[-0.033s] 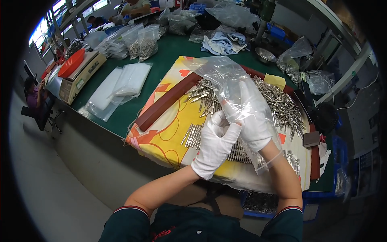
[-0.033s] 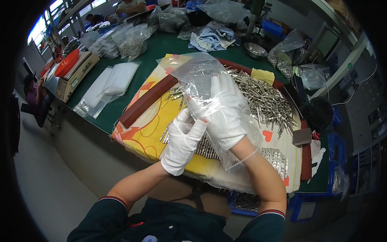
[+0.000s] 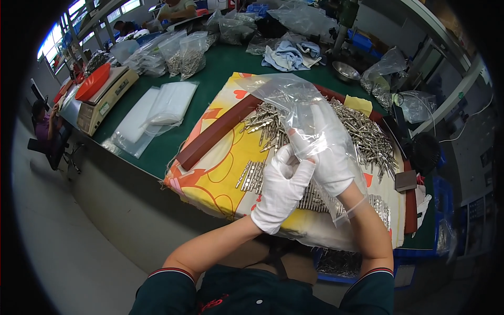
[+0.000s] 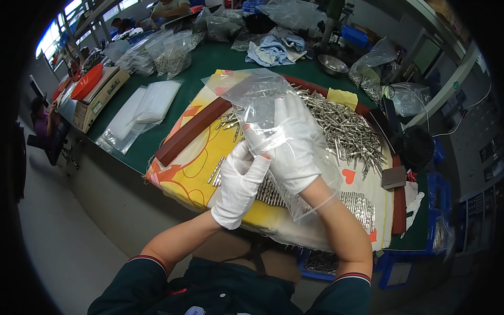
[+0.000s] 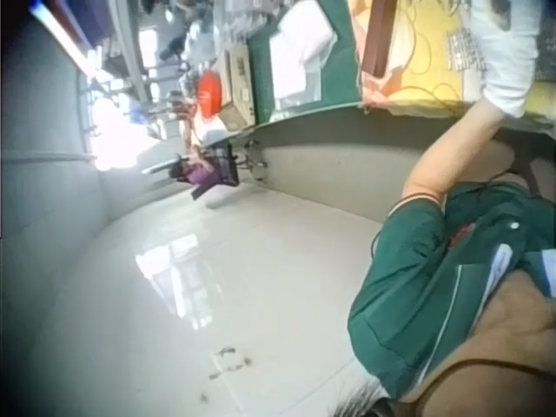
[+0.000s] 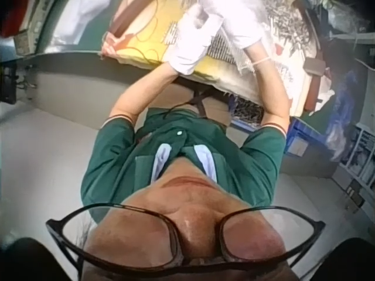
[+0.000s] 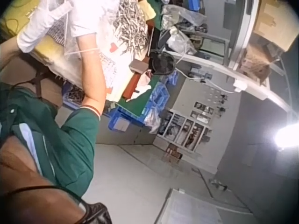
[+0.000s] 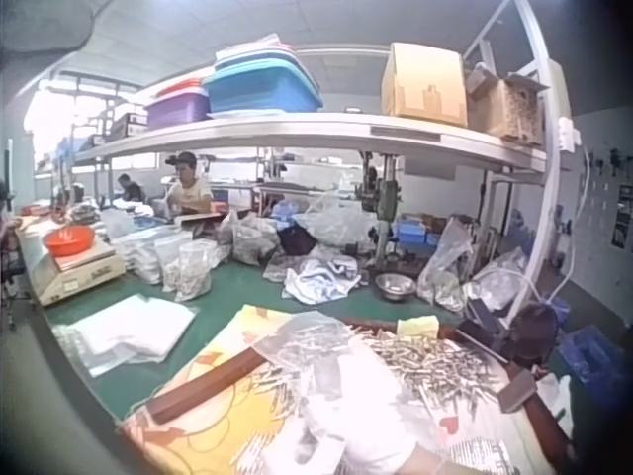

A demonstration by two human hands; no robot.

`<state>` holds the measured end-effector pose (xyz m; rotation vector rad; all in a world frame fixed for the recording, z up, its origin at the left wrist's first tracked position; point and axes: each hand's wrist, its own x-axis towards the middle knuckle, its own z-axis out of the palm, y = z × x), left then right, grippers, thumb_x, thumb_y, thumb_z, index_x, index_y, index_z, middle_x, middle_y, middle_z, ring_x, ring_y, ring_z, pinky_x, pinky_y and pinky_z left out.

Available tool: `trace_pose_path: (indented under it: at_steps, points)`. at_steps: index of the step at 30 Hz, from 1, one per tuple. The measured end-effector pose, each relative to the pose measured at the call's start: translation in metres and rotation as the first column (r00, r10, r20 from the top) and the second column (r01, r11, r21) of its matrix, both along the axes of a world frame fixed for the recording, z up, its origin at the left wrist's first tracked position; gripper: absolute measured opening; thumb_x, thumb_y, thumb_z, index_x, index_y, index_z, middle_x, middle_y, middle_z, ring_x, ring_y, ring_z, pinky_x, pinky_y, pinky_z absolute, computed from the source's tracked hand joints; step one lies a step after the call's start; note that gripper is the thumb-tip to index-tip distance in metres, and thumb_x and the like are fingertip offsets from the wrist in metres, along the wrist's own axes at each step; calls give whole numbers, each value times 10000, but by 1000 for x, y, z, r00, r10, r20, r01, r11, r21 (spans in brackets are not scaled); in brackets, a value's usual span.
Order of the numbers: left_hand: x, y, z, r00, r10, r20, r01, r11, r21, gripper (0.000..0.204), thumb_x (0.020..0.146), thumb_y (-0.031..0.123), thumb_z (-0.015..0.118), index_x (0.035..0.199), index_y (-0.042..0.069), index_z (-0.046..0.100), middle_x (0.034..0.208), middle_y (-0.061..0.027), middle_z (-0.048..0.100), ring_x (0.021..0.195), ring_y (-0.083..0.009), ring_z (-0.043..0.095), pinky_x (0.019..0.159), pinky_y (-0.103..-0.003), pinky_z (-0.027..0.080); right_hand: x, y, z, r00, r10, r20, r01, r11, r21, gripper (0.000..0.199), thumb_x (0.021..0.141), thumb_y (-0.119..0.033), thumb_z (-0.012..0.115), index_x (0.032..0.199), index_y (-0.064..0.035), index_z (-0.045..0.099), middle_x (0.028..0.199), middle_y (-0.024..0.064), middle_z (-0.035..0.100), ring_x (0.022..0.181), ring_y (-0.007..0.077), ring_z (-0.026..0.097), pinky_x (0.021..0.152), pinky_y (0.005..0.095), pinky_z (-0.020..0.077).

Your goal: Sorting small metal terminals and placing them into rows on an alignment strip for packaging.

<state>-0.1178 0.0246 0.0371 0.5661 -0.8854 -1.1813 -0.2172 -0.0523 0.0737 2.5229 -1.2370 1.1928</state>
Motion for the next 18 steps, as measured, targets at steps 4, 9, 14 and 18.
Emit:
trace_pose_path:
  at_steps: [4, 9, 14, 18]
  points:
    - [-7, 7, -1, 998, 8, -55, -8, 1000, 2, 312, 947, 42, 605, 1243, -32, 541, 1123, -80, 643, 1005, -107, 607, 877, -250, 495, 7, 2, 1, 998, -8, 57, 8, 1000, 15, 464, 821, -252, 713, 1165, 31, 581, 1137, 219, 606, 1003, 378, 604, 883, 416, 492]
    - [-4, 12, -6, 998, -58, -29, 59, 997, 47, 339, 929, 62, 640, 1239, -26, 536, 1156, -95, 634, 1038, -134, 606, 925, -265, 478, 6, 7, 8, 973, 44, 226, -64, 995, 82, 504, 774, -352, 726, 1060, 51, 623, 1053, 229, 611, 969, 381, 596, 846, 439, 483]
    - [13, 0, 2, 995, -103, -5, 103, 986, 132, 320, 944, 163, 653, 1194, -20, 574, 1107, -64, 657, 982, -98, 608, 876, -243, 480, 2, 6, 3, 999, -6, 45, 9, 997, -83, 399, 752, -282, 712, 981, 30, 616, 993, 179, 611, 846, 358, 605, 747, 430, 486]
    - [3, 8, -1, 965, -125, 230, 76, 974, 212, 231, 954, 133, 635, 1113, -34, 617, 989, -47, 680, 871, -68, 613, 778, -229, 493, -7, -3, -2, 999, 23, 45, -18, 994, -108, 415, 803, -329, 690, 988, 35, 613, 987, 191, 618, 901, 382, 607, 778, 444, 487]
